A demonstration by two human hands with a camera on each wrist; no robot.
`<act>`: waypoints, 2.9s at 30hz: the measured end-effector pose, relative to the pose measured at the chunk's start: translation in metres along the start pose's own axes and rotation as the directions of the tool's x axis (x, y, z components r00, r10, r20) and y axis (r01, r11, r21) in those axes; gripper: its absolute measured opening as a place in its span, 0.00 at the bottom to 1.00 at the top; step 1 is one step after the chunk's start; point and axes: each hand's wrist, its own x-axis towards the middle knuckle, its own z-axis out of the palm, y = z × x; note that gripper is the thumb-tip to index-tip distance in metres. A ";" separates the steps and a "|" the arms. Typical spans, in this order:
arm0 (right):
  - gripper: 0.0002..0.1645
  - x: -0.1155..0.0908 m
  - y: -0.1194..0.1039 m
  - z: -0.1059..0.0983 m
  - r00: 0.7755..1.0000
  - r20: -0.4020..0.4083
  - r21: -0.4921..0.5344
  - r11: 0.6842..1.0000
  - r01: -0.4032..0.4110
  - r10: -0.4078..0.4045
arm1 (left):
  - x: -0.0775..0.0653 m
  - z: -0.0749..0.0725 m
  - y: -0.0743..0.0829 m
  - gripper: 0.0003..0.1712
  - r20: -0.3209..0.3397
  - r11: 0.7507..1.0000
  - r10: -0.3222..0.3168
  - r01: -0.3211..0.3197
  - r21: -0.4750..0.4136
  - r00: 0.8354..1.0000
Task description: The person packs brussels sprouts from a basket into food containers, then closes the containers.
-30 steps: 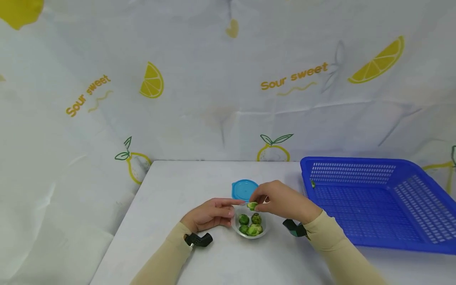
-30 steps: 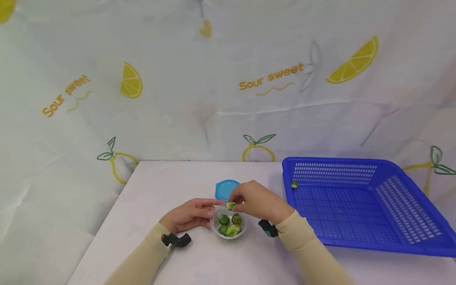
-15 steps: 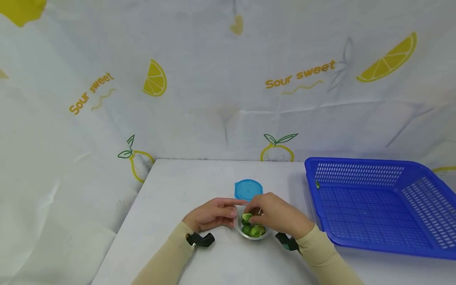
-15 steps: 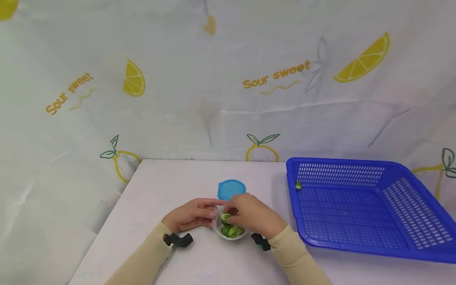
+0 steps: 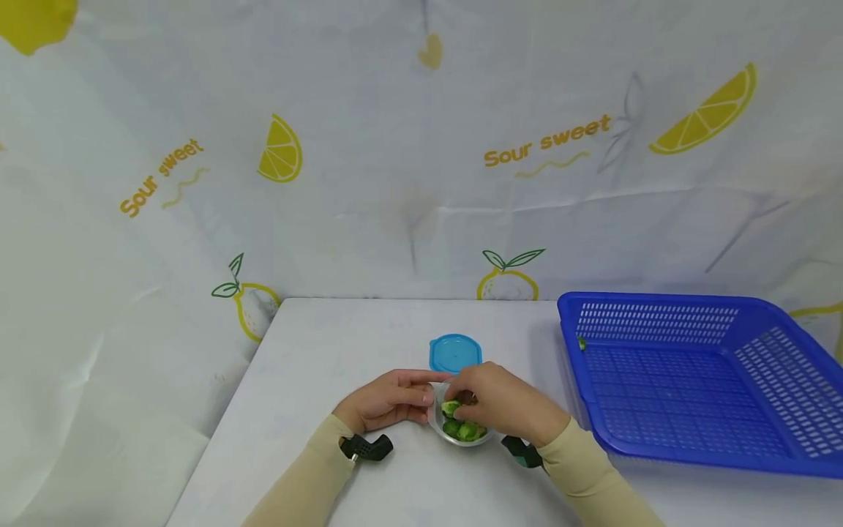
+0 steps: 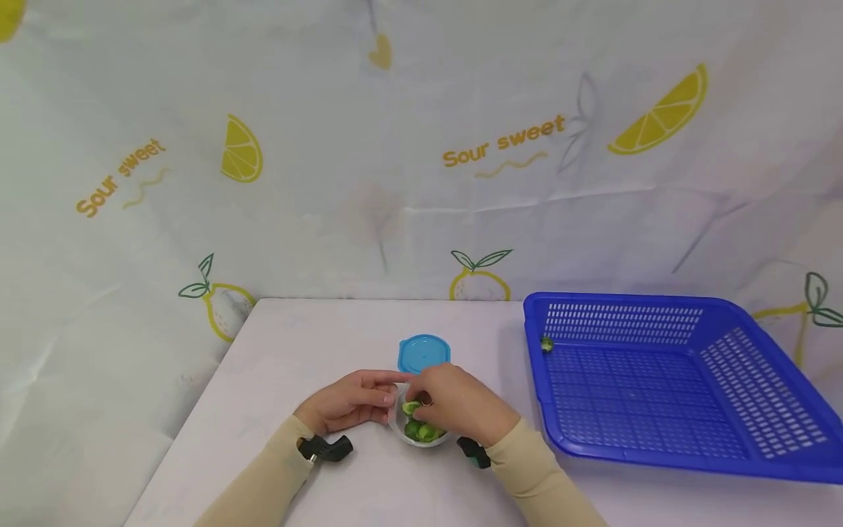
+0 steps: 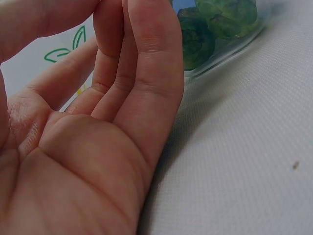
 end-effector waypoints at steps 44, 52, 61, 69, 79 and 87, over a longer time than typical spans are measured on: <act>0.11 -0.074 0.065 -0.133 0.960 -0.166 -0.109 0.964 -0.244 0.224 | -0.003 -0.005 -0.010 0.32 0.017 0.999 0.044 -0.043 -0.023 0.999; 0.14 -0.070 0.128 -0.139 0.937 -0.089 -0.133 0.928 -0.347 0.338 | -0.004 -0.002 -0.010 0.31 0.025 0.999 0.043 -0.043 -0.027 0.999; 0.13 -0.060 0.158 -0.135 0.916 -0.064 -0.113 0.909 -0.401 0.396 | -0.001 0.000 -0.007 0.31 0.037 0.999 0.039 -0.039 -0.026 0.999; 0.15 -0.053 0.166 -0.127 0.906 -0.053 -0.123 0.898 -0.422 0.419 | 0.001 0.001 -0.005 0.34 0.036 1.000 0.021 -0.020 -0.013 0.999; 0.06 -0.043 0.161 -0.121 0.900 -0.076 -0.146 0.888 -0.437 0.430 | 0.001 0.000 -0.006 0.32 0.009 1.000 0.018 -0.018 -0.018 1.000; 0.07 -0.040 0.164 -0.117 0.898 -0.117 -0.152 0.885 -0.439 0.425 | 0.001 0.000 -0.006 0.32 0.009 1.000 0.015 -0.015 -0.024 1.000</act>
